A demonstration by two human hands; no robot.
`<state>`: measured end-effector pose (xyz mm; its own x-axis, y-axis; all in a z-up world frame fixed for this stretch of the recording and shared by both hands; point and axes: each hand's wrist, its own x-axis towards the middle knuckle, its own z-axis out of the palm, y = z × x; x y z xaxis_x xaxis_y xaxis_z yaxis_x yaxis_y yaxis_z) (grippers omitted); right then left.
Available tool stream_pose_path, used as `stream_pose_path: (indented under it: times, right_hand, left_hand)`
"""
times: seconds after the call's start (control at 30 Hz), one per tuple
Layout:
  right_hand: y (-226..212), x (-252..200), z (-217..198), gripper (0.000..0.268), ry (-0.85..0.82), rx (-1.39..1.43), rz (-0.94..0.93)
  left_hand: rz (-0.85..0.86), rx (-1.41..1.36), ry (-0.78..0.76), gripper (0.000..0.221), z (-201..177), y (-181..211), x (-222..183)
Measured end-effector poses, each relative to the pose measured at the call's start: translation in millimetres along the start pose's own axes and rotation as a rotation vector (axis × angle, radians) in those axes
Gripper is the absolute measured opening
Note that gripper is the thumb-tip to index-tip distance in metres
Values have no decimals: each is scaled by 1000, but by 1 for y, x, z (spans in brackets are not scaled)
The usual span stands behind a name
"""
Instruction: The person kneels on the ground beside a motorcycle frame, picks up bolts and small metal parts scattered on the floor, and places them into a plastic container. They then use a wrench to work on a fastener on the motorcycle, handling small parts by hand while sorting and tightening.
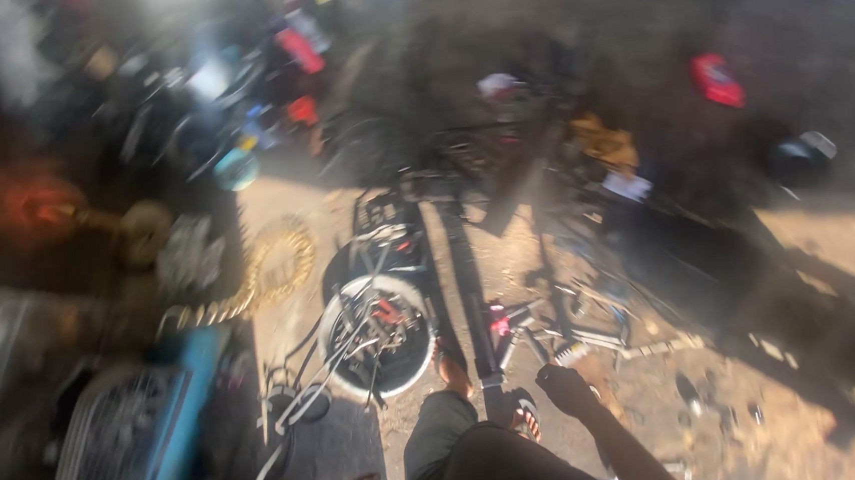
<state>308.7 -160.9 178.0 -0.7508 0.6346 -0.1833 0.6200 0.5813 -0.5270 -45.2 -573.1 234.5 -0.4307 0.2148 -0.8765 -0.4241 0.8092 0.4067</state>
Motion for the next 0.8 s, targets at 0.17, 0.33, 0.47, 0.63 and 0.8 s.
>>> stream_pose_path:
  times: [0.17,0.33,0.47,0.63,0.8]
  right_hand:
    - [-82,86,-45,20,73,251,-332]
    - [-159,171,-85,27,-446,365,123]
    - [-121,264,-54,42,-506,618,123]
    - [-114,389,-63,31,-201,533,74]
    - [-217,469,-128,30,-112,493,203]
  left_hand:
    - [-59,-140,94,38,5,0,24]
    - [-65,-233,174,38,-16,32,75]
    - [-32,-375,236,38,-57,73,107]
    - [-9,-491,296,38,-101,107,123]
    - [-6,-567,317,38,-125,130,132]
